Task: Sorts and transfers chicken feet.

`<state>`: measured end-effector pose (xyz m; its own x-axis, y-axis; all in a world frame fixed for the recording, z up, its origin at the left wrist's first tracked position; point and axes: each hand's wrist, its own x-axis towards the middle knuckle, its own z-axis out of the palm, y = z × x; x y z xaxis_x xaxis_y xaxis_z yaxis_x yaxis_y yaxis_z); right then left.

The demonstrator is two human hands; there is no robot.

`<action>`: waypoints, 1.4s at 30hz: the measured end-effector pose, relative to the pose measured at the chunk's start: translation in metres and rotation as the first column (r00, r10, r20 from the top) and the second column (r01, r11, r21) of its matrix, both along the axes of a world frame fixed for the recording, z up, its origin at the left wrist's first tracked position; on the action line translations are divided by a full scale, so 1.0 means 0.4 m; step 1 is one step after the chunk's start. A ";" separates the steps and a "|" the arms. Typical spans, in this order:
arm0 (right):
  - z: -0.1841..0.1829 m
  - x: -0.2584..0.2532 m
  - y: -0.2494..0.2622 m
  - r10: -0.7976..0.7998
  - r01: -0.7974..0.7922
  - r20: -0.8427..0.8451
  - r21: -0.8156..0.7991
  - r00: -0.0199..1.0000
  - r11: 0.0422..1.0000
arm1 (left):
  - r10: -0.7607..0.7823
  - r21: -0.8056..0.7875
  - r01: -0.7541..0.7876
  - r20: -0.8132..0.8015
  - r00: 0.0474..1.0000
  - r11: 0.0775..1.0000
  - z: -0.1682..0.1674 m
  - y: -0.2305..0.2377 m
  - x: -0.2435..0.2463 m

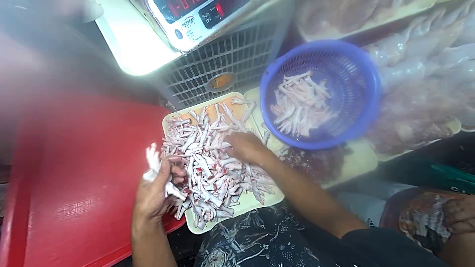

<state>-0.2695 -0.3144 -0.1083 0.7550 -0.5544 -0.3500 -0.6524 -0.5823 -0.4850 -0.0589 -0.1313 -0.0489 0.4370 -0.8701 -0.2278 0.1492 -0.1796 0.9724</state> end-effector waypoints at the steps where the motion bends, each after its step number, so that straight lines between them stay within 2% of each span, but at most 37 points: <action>1: 0.004 -0.024 -0.004 0.022 -0.021 0.042 -0.028 0.999 0.999 | -0.015 -0.005 0.015 0.020 1.000 1.000 0.003 0.022 0.007; 3: 0.008 -0.069 -0.021 -0.019 0.029 0.200 -0.051 0.980 0.998 | 0.016 0.009 -0.018 0.145 0.989 1.000 -0.004 0.054 0.023; 6: 0.018 -0.102 -0.064 -0.293 0.314 0.417 0.017 0.860 0.949 | 0.108 -0.007 -0.111 0.284 0.953 0.994 -0.013 0.067 0.040; 8: 0.030 -0.080 -0.096 -0.485 0.522 0.444 0.045 0.753 0.852 | 0.126 -0.010 -0.130 0.331 0.935 0.991 0.007 0.049 0.027; 9: 0.028 -0.060 -0.110 -0.517 0.551 0.406 0.037 0.754 0.833 | 0.104 0.001 -0.111 0.354 0.930 0.994 0.020 0.036 0.015; 11: -0.018 -0.009 -0.116 -0.452 0.460 0.256 0.033 0.854 0.887 | 0.002 0.039 -0.019 0.399 0.917 0.999 0.035 0.009 -0.018; 13: -0.051 0.046 -0.077 -0.312 0.310 0.065 0.039 0.948 0.950 | -0.143 0.124 0.093 0.496 0.856 0.988 0.034 -0.018 -0.050; 14: -0.043 0.063 -0.052 -0.250 0.249 0.026 0.052 0.968 0.967 | -0.203 0.159 0.138 0.548 0.812 0.978 0.031 -0.028 -0.066; 16: -0.006 0.057 -0.032 -0.153 0.137 0.073 0.184 0.986 0.973 | -0.245 0.176 0.173 0.611 0.753 0.969 0.020 -0.029 -0.095; 17: 0.010 0.046 -0.037 -0.157 0.127 0.108 0.240 0.982 0.962 | -0.238 0.172 0.167 0.614 0.753 0.971 0.016 -0.022 -0.104; 18: 0.016 0.037 -0.051 -0.193 0.163 0.124 0.222 0.973 0.961 | -0.226 0.166 0.157 0.600 0.767 0.974 0.011 -0.014 -0.107; 20: 0.005 0.035 -0.103 -0.331 0.331 0.130 0.026 0.934 0.943 | -0.215 0.164 0.147 0.556 0.803 0.975 -0.003 0.001 -0.106; 22: 0.000 0.049 -0.162 -0.443 0.448 0.068 -0.162 0.894 0.879 | -0.225 0.192 0.141 0.547 0.806 0.971 -0.019 0.018 -0.099; 23: 0.003 0.058 -0.186 -0.467 0.455 -0.024 -0.191 0.884 0.870 | -0.227 0.208 0.132 0.550 0.804 0.969 -0.023 0.029 -0.096; 25: 0.011 0.076 -0.195 -0.462 0.438 -0.204 -0.150 0.863 0.886 | -0.218 0.222 0.108 0.562 0.798 0.969 -0.023 0.052 -0.091; 28: 0.037 0.085 -0.174 -0.381 0.343 -0.299 -0.173 0.875 0.923 | -0.170 0.222 0.052 0.556 0.813 0.974 -0.023 0.088 -0.088; 30: 0.054 0.068 -0.169 -0.283 0.253 -0.234 -0.150 0.930 0.956 | -0.132 0.224 0.009 0.540 0.831 0.975 -0.031 0.113 -0.089; 33: 0.064 0.010 -0.139 -0.093 0.093 0.002 -0.131 0.996 0.987 | -0.115 0.251 -0.036 0.560 0.820 0.967 -0.042 0.138 -0.088; 36: 0.051 -0.035 -0.073 0.153 -0.146 0.120 -0.065 0.981 0.987 | -0.139 0.271 -0.031 0.587 0.797 0.962 -0.042 0.118 -0.091; 39: 0.019 0.000 0.029 0.136 -0.123 0.116 -0.114 0.984 0.986 | -0.124 0.218 -0.006 0.577 0.808 0.976 -0.037 0.053 -0.093; 42: -0.012 0.023 0.044 0.045 -0.040 0.134 -0.044 0.990 0.998 | -0.137 0.141 0.077 0.480 0.866 0.987 -0.014 0.012 -0.102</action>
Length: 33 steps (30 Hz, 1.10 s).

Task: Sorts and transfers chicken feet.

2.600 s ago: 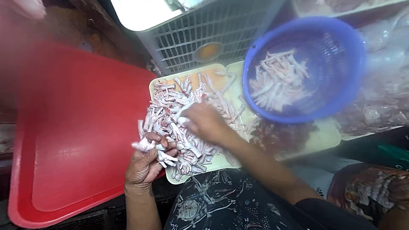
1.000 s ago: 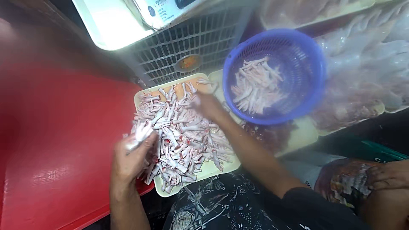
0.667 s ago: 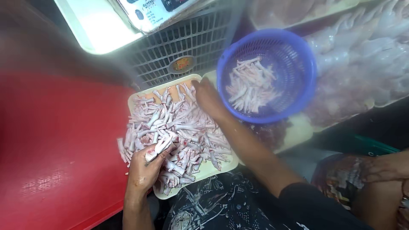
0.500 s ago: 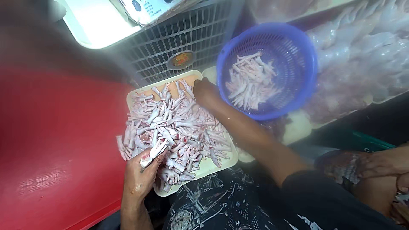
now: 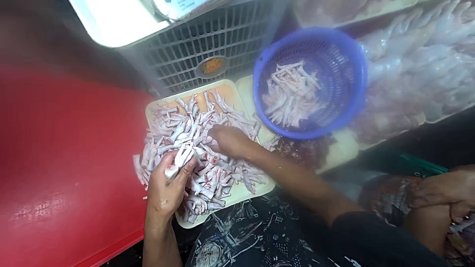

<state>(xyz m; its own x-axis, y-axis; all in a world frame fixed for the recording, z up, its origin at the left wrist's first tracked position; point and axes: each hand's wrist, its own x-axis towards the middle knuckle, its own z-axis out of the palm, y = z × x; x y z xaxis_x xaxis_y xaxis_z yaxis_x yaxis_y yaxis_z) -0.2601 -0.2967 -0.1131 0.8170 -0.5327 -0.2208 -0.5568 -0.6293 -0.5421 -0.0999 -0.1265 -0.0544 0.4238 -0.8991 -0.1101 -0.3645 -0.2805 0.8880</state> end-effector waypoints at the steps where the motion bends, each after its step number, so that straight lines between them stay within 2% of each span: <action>1: 0.009 -0.012 -0.011 -0.035 0.031 0.063 0.066 0.997 0.997 | -0.023 -0.010 0.022 -0.079 0.997 1.000 0.009 -0.005 -0.003; 3: 0.049 -0.064 -0.012 -0.255 0.180 0.213 0.317 0.943 0.931 | -0.049 -0.022 0.045 -0.287 0.957 0.999 0.016 -0.010 -0.020; 5: 0.090 -0.126 0.007 -0.534 0.328 0.174 0.622 0.828 0.711 | -0.107 0.021 0.132 -0.470 0.876 0.991 0.013 -0.033 -0.051; 7: 0.103 -0.173 0.021 -0.661 0.365 0.132 0.746 0.739 0.557 | -0.178 0.095 0.270 -0.539 0.823 0.958 0.017 -0.105 -0.107; 8: 0.112 -0.191 0.021 -0.696 0.386 0.143 0.746 0.703 0.543 | -0.229 0.117 0.336 -0.525 0.820 0.935 0.023 -0.155 -0.142; 9: 0.121 -0.207 0.013 -0.724 0.415 0.175 0.720 0.667 0.556 | -0.288 0.114 0.391 -0.499 0.817 0.913 0.033 -0.210 -0.178; 12: 0.170 -0.254 -0.069 -0.744 0.512 0.388 0.549 0.544 0.661 | -0.482 -0.038 0.530 -0.475 0.736 0.847 0.085 -0.381 -0.273; 14: 0.196 -0.296 -0.156 -0.750 0.644 0.452 0.398 0.482 0.654 | -0.492 -0.035 0.544 -0.479 0.727 0.838 0.117 -0.469 -0.307; 15: 0.207 -0.322 -0.187 -0.778 0.716 0.398 0.330 0.486 0.616 | -0.473 0.015 0.539 -0.460 0.751 0.842 0.128 -0.495 -0.306; 16: 0.215 -0.349 -0.203 -0.805 0.763 0.319 0.276 0.500 0.584 | -0.458 0.073 0.522 -0.390 0.799 0.850 0.129 -0.509 -0.297; 17: 0.217 -0.373 -0.206 -0.821 0.795 0.278 0.230 0.499 0.561 | -0.458 0.116 0.496 -0.248 0.854 0.861 0.112 -0.514 -0.285; 18: 0.214 -0.397 -0.189 -0.831 0.827 0.268 0.165 0.487 0.538 | -0.496 0.158 0.501 -0.078 0.865 0.851 0.082 -0.504 -0.269; 19: 0.198 -0.423 -0.159 -0.834 0.855 0.287 0.082 0.472 0.512 | -0.549 0.206 0.523 0.092 0.831 0.827 0.044 -0.478 -0.257; 20: 0.179 -0.449 -0.119 -0.843 0.893 0.330 0.003 0.424 0.450 | -0.601 0.244 0.552 0.246 0.760 0.798 0.001 -0.442 -0.253; 21: 0.152 -0.479 -0.076 -0.860 0.938 0.381 -0.065 0.340 0.341 | -0.650 0.281 0.587 0.339 0.680 0.759 -0.035 -0.395 -0.254; 22: 0.121 -0.510 -0.045 -0.867 0.975 0.445 -0.093 0.222 0.201 | -0.705 0.334 0.622 0.358 0.611 0.709 -0.059 -0.346 -0.258; 23: 0.092 -0.537 -0.030 -0.863 0.997 0.500 -0.036 0.075 0.066 | -0.753 0.372 0.655 0.327 0.570 0.658 -0.067 -0.304 -0.260; 24: 0.072 -0.553 -0.033 -0.862 0.992 0.499 0.119 -0.092 -0.037 | -0.780 0.379 0.681 0.291 0.555 0.626 -0.066 -0.276 -0.257; 25: 0.053 -0.554 -0.045 -0.867 0.925 0.423 0.367 -0.263 -0.102 | -0.781 0.346 0.701 0.264 0.565 0.624 -0.064 -0.256 -0.249; 26: 0.037 -0.546 -0.060 -0.861 0.755 0.290 0.637 -0.419 -0.153 | -0.773 0.297 0.713 0.231 0.591 0.634 -0.059 -0.243 -0.240; 27: 0.023 -0.532 -0.075 -0.850 0.543 0.145 0.819 -0.507 -0.184 | -0.753 0.252 0.710 0.203 0.626 0.658 -0.051 -0.241 -0.231; 28: 0.019 -0.512 -0.088 -0.843 0.407 0.061 0.893 -0.535 -0.194 | -0.729 0.223 0.694 0.184 0.659 0.684 -0.039 -0.250 -0.220; 29: 0.025 -0.491 -0.095 -0.826 0.364 0.047 0.910 -0.562 -0.196 | -0.707 0.217 0.674 0.171 0.686 0.707 -0.026 -0.264 -0.210; 33: 0.135 -0.491 -0.069 -0.787 0.301 0.082 0.944 -0.611 -0.135 | -0.624 0.245 0.576 0.233 0.746 0.780 0.017 -0.279 -0.166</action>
<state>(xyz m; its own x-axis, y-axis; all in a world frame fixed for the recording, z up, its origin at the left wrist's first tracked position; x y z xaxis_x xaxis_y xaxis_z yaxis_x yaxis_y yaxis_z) -0.4566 -0.3243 -0.0592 -0.4976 -0.7040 -0.5068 0.5480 0.1978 -0.8128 -0.1661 -0.2380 -0.0476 -0.1651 -0.9602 -0.2253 -0.7305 -0.0345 0.6821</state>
